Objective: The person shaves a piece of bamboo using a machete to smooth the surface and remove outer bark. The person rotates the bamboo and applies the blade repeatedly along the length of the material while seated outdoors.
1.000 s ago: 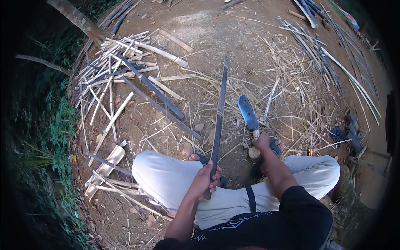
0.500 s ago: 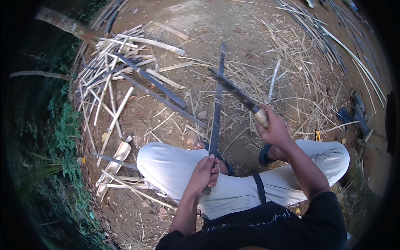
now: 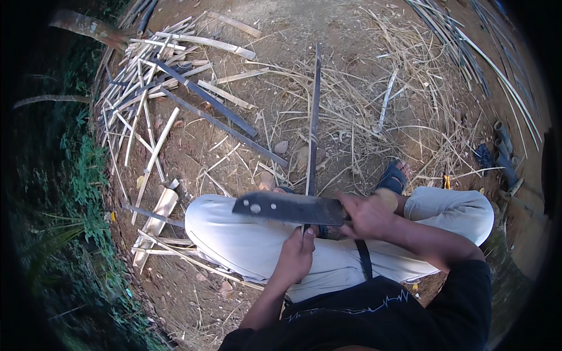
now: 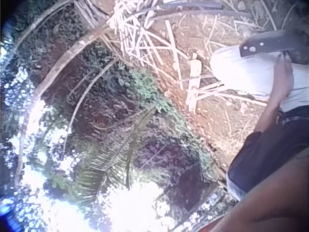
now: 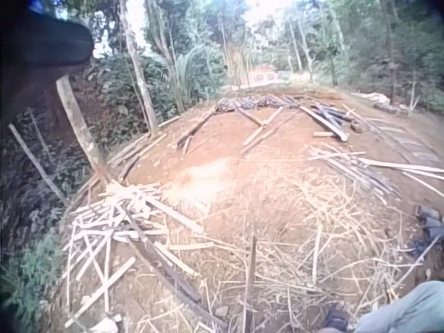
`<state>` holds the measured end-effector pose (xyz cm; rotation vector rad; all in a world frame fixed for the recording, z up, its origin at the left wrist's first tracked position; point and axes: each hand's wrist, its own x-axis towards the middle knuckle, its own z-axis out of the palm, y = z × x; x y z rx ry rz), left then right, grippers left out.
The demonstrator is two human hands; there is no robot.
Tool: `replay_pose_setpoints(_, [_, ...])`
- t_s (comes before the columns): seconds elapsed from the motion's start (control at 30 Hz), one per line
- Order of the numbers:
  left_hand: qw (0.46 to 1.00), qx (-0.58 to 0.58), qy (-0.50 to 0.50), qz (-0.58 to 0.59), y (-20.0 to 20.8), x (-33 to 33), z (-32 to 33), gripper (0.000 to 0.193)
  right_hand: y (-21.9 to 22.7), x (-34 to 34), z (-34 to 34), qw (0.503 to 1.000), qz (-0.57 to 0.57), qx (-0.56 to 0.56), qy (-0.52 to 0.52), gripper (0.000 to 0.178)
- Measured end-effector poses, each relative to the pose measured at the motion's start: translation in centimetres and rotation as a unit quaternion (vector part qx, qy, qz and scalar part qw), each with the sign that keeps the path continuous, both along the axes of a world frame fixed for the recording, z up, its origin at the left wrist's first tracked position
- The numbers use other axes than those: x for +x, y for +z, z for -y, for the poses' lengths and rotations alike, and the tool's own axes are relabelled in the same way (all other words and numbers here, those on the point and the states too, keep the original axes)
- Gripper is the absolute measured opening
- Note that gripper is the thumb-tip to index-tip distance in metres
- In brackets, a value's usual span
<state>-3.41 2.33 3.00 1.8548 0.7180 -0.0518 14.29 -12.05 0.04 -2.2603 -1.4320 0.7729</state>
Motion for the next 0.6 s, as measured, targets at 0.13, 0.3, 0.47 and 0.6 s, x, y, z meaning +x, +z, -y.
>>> replay_pose_setpoints(0.13, [0.999, 0.007, 0.014, -0.037, 0.7, -1.9, 0.8, 0.029, -1.8, 4.3, -1.0, 0.996, 0.052, -0.070, -0.035, 0.039])
replay_pose_setpoints(0.3, [0.998, 0.023, -0.004, -0.062, 0.4, -2.1, 1.8, 0.026, -2.2, 3.9, -1.0, 0.998, 0.031, -0.033, -0.048, 0.028])
replay_pose_setpoints(0.47, [0.995, 0.002, -0.008, -0.103, 1.9, -3.1, 1.5, 0.027, -4.8, 6.4, -1.0, 0.994, 0.106, 0.019, 0.034, 0.024])
replay_pose_setpoints(0.6, [0.995, -0.029, -0.013, -0.092, 2.1, -3.5, 1.4, 0.027, -5.6, 11.7, -1.4, 0.982, 0.094, -0.093, -0.132, 0.023])
